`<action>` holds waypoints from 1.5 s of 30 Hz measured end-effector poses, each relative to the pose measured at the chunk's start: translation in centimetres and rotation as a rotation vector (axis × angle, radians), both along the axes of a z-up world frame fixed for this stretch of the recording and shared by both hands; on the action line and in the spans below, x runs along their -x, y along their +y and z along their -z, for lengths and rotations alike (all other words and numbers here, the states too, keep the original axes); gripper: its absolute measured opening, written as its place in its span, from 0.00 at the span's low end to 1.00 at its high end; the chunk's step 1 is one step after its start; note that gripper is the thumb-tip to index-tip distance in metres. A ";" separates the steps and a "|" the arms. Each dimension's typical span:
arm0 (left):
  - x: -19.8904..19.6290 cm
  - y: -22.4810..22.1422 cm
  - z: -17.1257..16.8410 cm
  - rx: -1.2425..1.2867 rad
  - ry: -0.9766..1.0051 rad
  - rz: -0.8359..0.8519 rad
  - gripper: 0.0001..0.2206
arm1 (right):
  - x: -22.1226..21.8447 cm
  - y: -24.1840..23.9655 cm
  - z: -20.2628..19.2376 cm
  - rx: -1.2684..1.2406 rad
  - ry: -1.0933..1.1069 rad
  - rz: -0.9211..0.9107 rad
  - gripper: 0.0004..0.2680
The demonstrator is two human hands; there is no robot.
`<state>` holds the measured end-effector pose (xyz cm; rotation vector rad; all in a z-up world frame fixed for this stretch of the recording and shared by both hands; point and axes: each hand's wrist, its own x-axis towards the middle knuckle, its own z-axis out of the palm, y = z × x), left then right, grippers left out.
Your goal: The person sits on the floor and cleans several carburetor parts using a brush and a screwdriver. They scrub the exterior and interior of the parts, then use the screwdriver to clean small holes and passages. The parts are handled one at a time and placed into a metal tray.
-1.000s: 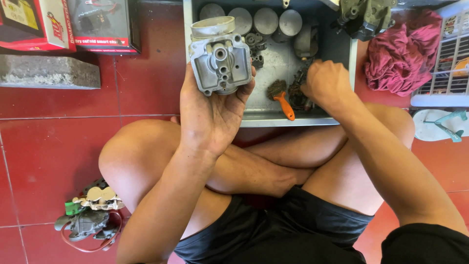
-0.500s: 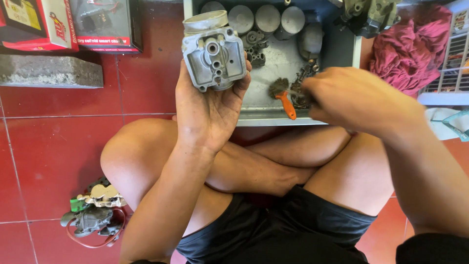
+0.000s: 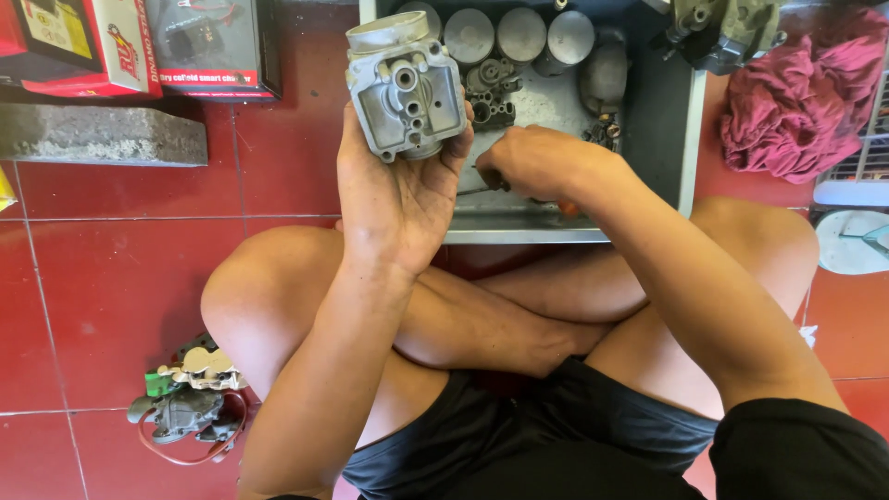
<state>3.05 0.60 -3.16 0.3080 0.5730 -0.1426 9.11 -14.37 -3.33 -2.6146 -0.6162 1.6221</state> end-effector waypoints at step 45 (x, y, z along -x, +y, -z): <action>-0.4 -0.5 0.6 -0.015 0.014 -0.015 0.19 | 3.8 -6.6 9.2 -0.094 -0.639 -0.185 0.09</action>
